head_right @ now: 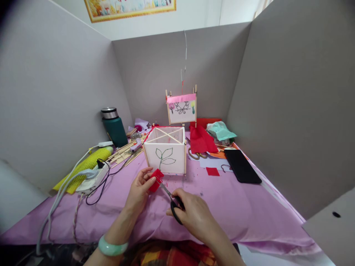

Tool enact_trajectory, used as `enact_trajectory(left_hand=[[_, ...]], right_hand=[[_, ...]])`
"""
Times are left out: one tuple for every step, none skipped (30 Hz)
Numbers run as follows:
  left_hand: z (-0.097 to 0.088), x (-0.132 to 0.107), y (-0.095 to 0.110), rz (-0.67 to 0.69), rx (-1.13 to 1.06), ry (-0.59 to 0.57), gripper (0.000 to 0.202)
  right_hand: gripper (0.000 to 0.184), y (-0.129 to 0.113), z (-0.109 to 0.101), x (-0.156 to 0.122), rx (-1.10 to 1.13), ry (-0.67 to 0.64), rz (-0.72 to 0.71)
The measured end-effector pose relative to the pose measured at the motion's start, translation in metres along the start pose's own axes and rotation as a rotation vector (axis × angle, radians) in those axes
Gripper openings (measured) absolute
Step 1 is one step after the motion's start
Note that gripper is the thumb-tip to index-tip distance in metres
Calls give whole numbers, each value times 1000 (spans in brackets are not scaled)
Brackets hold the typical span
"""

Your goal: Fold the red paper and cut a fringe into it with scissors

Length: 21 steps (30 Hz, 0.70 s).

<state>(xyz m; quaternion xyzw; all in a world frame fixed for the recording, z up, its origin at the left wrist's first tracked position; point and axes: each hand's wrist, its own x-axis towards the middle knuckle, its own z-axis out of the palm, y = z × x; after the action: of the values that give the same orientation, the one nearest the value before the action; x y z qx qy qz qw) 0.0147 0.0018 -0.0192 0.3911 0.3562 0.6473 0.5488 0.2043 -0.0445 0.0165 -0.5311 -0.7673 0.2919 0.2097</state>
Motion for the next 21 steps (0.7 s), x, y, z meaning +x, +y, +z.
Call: enact_trajectory(left_hand=[[0, 0, 0, 2, 0, -3, 44], [0, 0, 0, 3, 0, -3, 44], [-1, 0, 0, 3, 1, -2, 44], [-1, 0, 0, 2, 3, -1, 44], [-1, 0, 0, 0, 5, 0, 44], [-1, 0, -1, -2, 7, 0, 44], [-1, 0, -1, -3, 8, -1, 44], [-1, 0, -1, -3, 8, -3, 44], [-1, 0, -1, -1, 7, -4, 43], [-1, 0, -1, 1, 6, -6, 43], [-1, 0, -1, 1, 5, -7, 42], [-1, 0, -1, 1, 5, -7, 42], [-1, 0, -1, 0, 4, -7, 42], [-1, 0, -1, 0, 4, -6, 42], [-1, 0, -1, 1, 3, -5, 42], [-1, 0, -1, 1, 4, -5, 42], [0, 0, 0, 2, 4, -6, 42], [0, 0, 0, 3, 5, -6, 42], [0, 0, 0, 3, 7, -6, 42], [0, 0, 0, 2, 9, -5, 42], [0, 0, 0, 2, 11, -4, 42]], right_hand=[[15, 0, 0, 0, 1, 1, 1], [15, 1, 1, 1, 3, 2, 0], [15, 1, 1, 1, 5, 4, -3], [15, 2, 1, 2, 6, 7, -5], [15, 2, 2, 2, 7, 9, -6], [16, 3, 2, 3, 6, 10, -5], [16, 3, 2, 3, 5, 11, -3], [16, 3, 2, 3, 5, 9, -2], [17, 4, 2, 4, 6, 8, -3], [17, 4, 2, 4, 8, 8, -4], [16, 4, 2, 4, 10, 8, -5], [16, 5, 2, 4, 11, 10, -6], [16, 5, 2, 4, 12, 12, -8], [16, 5, 3, 4, 12, 14, -9], [15, 6, 3, 4, 13, 17, -10], [15, 6, 3, 4, 14, 19, -11], [15, 6, 3, 4, 17, 22, -12], [15, 6, 3, 4, 21, 26, -11], [14, 7, 4, 4, 26, 28, -9], [14, 7, 4, 4, 31, 29, -6], [15, 7, 4, 4, 36, 30, -1]])
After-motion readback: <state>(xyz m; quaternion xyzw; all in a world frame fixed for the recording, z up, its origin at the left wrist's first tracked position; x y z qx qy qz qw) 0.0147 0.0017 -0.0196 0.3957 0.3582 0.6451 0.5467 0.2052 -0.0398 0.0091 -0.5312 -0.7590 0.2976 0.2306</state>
